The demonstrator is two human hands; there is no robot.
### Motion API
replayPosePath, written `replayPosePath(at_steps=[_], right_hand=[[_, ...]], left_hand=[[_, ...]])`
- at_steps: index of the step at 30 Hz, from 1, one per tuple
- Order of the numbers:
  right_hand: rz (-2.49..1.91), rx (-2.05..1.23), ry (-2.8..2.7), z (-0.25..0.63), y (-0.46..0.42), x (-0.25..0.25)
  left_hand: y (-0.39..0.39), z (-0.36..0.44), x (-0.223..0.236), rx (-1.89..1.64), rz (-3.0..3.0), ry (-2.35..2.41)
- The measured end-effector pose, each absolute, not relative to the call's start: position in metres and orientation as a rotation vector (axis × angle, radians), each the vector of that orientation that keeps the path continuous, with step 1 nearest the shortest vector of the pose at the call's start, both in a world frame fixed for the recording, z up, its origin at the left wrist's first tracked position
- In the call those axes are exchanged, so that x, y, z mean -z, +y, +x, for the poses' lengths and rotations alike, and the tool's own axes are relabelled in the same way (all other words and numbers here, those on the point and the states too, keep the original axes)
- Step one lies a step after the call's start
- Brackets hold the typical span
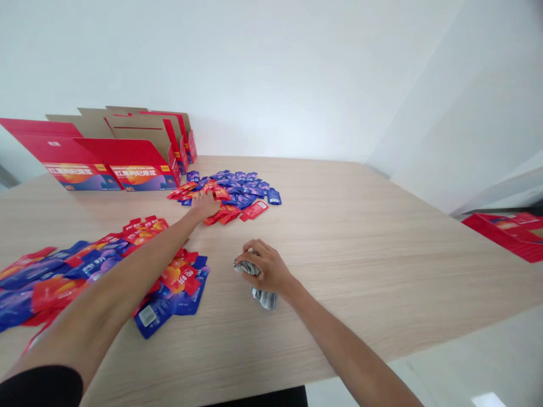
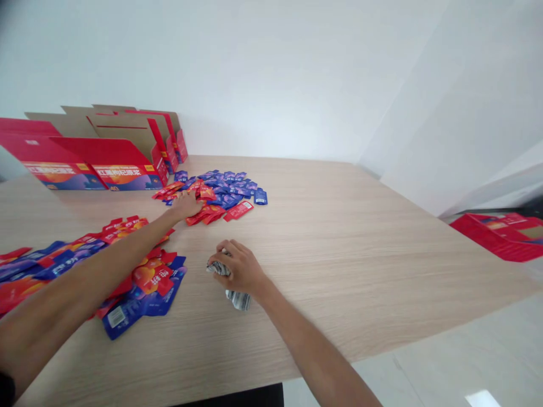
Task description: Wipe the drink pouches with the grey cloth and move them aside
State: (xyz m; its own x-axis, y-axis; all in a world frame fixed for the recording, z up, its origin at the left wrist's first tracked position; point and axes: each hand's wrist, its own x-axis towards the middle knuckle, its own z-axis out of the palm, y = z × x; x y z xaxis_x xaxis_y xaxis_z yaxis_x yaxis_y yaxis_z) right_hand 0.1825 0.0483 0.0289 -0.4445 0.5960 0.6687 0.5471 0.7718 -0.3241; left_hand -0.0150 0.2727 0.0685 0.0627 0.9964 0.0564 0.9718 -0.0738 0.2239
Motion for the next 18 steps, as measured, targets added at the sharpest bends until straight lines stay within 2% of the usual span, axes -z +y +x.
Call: replayPosePath(at_steps=[9, 18], right_hand=[[-0.904, 0.010, -2.159, 0.184, 0.050, -0.033], [-0.993, 0.003, -2.165, 0.184, 0.051, -0.034]], left_hand=[[0.307, 0.045, -0.053, -0.348, 1.957, 2.226], [0.328, 0.075, -0.055, -0.268, 1.913, 2.185]])
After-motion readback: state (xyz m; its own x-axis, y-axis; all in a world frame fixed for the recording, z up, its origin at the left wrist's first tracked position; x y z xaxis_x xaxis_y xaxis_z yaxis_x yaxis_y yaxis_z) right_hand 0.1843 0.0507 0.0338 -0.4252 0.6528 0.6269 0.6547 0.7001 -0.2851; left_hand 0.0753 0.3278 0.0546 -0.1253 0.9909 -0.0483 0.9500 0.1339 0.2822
